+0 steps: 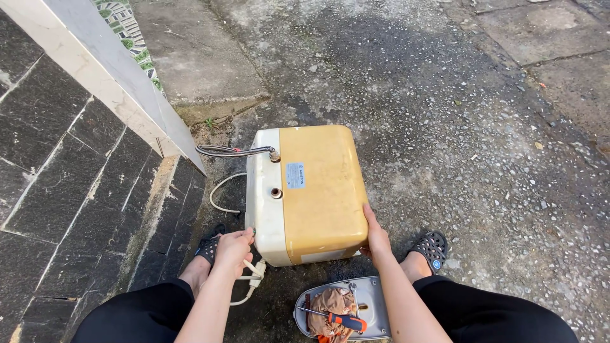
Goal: Repairing a small water heater by stripping and connecting electrical wires.
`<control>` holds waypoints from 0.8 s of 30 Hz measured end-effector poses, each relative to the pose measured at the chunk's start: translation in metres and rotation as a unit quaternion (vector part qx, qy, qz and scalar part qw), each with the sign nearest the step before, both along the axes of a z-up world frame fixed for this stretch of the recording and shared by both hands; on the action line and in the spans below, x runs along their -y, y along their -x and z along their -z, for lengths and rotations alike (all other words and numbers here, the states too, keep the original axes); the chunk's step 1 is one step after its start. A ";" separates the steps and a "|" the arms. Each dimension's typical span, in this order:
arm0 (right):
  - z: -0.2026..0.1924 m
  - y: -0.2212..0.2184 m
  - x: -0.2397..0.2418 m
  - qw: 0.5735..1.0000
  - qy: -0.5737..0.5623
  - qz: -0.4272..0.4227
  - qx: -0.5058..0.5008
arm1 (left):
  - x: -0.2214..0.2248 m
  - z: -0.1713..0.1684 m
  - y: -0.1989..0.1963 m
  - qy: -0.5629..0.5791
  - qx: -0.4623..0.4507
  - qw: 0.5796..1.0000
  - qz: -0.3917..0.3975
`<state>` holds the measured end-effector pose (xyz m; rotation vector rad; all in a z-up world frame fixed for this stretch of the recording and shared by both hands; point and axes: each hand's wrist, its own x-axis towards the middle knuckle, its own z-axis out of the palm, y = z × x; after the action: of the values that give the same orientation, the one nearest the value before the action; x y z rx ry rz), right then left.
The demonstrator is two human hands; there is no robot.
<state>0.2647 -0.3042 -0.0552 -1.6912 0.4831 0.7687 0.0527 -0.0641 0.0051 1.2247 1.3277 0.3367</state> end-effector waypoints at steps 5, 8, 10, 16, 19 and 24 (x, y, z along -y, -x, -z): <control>0.011 -0.003 0.000 1.000 -0.002 0.012 0.008 | 0.000 0.018 0.003 -0.077 -0.078 0.993 0.038; 0.012 -0.002 0.000 1.000 -0.004 0.019 0.011 | -0.004 0.016 0.006 -0.104 -0.121 0.984 0.077; 0.012 -0.002 0.000 1.000 -0.005 0.020 0.014 | -0.009 0.020 0.008 -0.105 -0.125 0.983 0.089; 0.011 -0.002 0.001 1.000 -0.010 0.019 0.016 | -0.018 0.020 0.008 -0.076 -0.088 0.985 0.131; 0.011 -0.004 0.004 1.000 -0.003 0.006 0.018 | -0.009 -0.018 0.013 0.067 0.021 0.987 0.146; 0.007 -0.002 0.003 1.000 -0.005 0.012 0.011 | -0.015 -0.016 0.020 0.081 0.066 0.983 0.151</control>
<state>0.2670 -0.3069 -0.0622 -1.6798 0.4826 0.7334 0.0323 -0.0491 0.0213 1.2230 1.0174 0.0893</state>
